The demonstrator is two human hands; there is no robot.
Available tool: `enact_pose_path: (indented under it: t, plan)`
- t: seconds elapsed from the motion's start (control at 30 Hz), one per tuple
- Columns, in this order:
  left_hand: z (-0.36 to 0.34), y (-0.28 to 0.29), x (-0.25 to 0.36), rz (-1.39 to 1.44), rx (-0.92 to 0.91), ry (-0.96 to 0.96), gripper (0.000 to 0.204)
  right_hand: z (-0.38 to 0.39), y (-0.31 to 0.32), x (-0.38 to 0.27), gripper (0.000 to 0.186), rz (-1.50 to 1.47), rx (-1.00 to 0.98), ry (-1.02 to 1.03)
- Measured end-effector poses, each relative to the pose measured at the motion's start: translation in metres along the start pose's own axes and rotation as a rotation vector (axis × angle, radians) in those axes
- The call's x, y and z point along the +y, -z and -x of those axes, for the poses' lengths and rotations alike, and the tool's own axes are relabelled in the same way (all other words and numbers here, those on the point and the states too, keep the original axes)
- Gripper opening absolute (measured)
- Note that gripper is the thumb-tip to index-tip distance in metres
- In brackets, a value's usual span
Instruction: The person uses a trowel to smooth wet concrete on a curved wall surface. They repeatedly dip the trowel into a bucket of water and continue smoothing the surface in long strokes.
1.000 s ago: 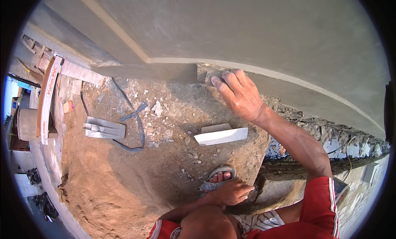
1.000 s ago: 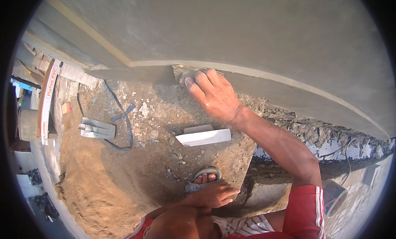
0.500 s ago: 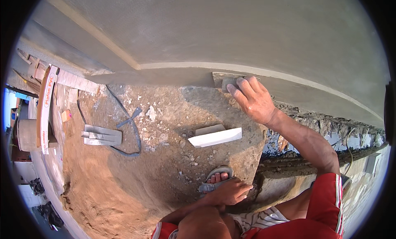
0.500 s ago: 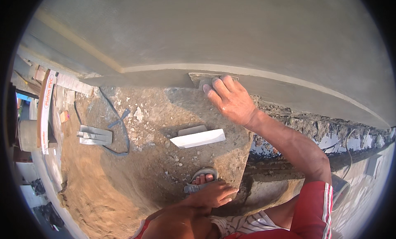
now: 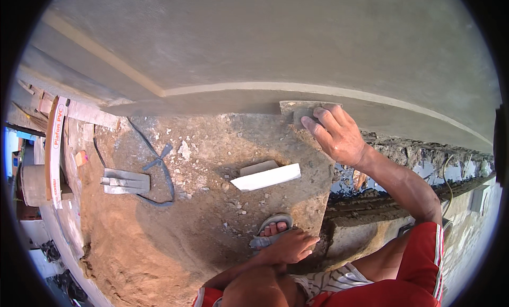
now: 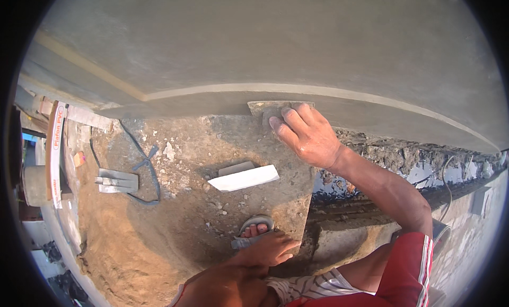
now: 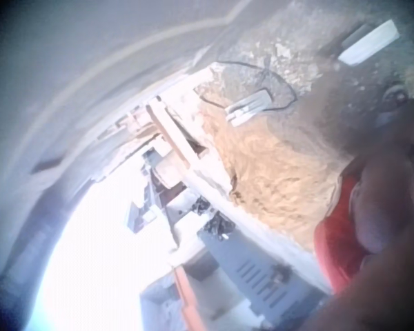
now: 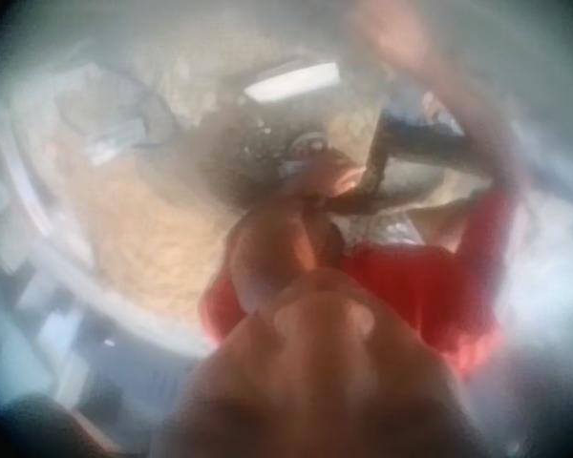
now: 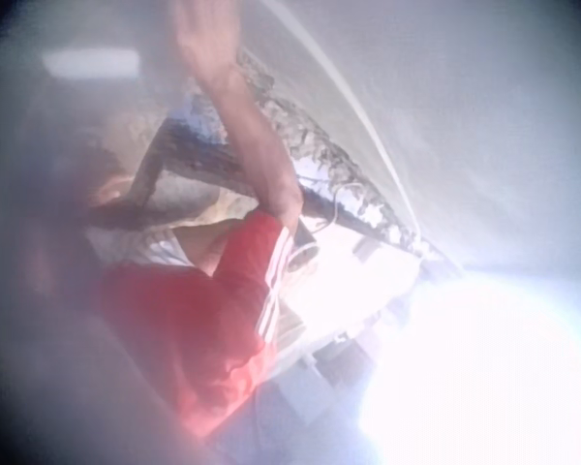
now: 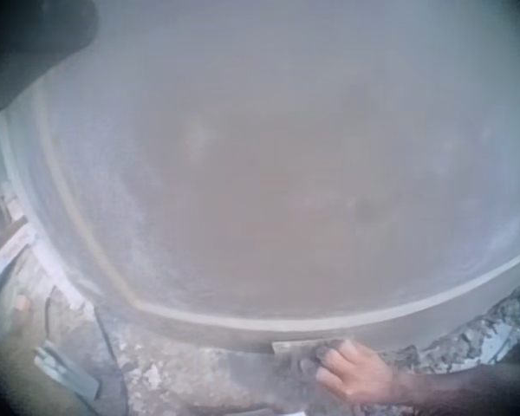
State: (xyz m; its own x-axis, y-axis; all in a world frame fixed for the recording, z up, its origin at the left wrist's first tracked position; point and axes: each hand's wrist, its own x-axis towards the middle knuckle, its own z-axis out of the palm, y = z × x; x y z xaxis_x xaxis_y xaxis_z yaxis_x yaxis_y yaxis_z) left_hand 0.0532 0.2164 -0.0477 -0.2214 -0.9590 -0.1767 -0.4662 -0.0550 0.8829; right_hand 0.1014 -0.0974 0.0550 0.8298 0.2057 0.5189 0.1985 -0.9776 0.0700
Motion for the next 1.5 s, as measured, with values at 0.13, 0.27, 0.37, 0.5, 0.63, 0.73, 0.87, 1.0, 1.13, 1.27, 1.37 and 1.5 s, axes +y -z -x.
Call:
enact_pose_path:
  t: [0.13,0.27,0.37,0.5,0.63,0.73,0.87,1.0,1.13,1.27,1.37,1.5]
  plan:
    - [0.000,-0.001,-0.001,-0.001,0.045,-0.036,0.048,0.000,0.005,0.019,0.046,0.093,0.023,-0.009]
    - [-0.001,0.001,0.001,-0.003,-0.001,-0.019,0.048,0.019,0.009,0.005,0.045,0.006,-0.161,-0.010]
    - [0.000,0.002,-0.001,0.006,0.007,-0.040,0.049,0.016,0.040,0.008,0.052,-0.076,-0.043,-0.121]
    - [0.004,0.008,0.004,-0.021,0.001,-0.019,0.048,-0.015,0.061,0.017,0.053,-0.193,0.063,-0.153]
    - [-0.006,0.005,0.001,-0.015,-0.050,-0.031,0.047,-0.021,0.063,0.029,0.052,-0.152,-0.101,-0.259]
    - [-0.005,0.002,0.003,-0.023,-0.017,-0.029,0.047,-0.003,0.077,0.037,0.048,-0.131,-0.149,-0.349]
    - [-0.004,0.014,0.018,-0.035,-0.030,0.037,0.046,0.033,0.115,0.056,0.042,-0.133,-0.184,-0.470]
    - [-0.010,0.009,0.016,-0.083,-0.023,-0.033,0.044,0.105,0.164,0.094,0.042,-0.109,-0.161,-0.590]
    - [-0.008,0.009,0.015,-0.071,0.058,-0.089,0.044,0.181,0.220,0.113,0.047,-0.110,-0.136,-0.864]
    - [0.003,0.012,0.012,-0.046,0.077,-0.034,0.047,0.169,0.197,0.063,0.048,-0.048,-0.004,-0.801]
    - [-0.004,0.013,0.014,-0.053,0.089,-0.083,0.045,0.143,0.132,0.027,0.047,-0.042,0.027,-0.452]
    - [-0.006,0.006,0.011,-0.097,0.128,-0.129,0.041,0.089,0.042,0.006,0.053,-0.028,0.143,-0.196]
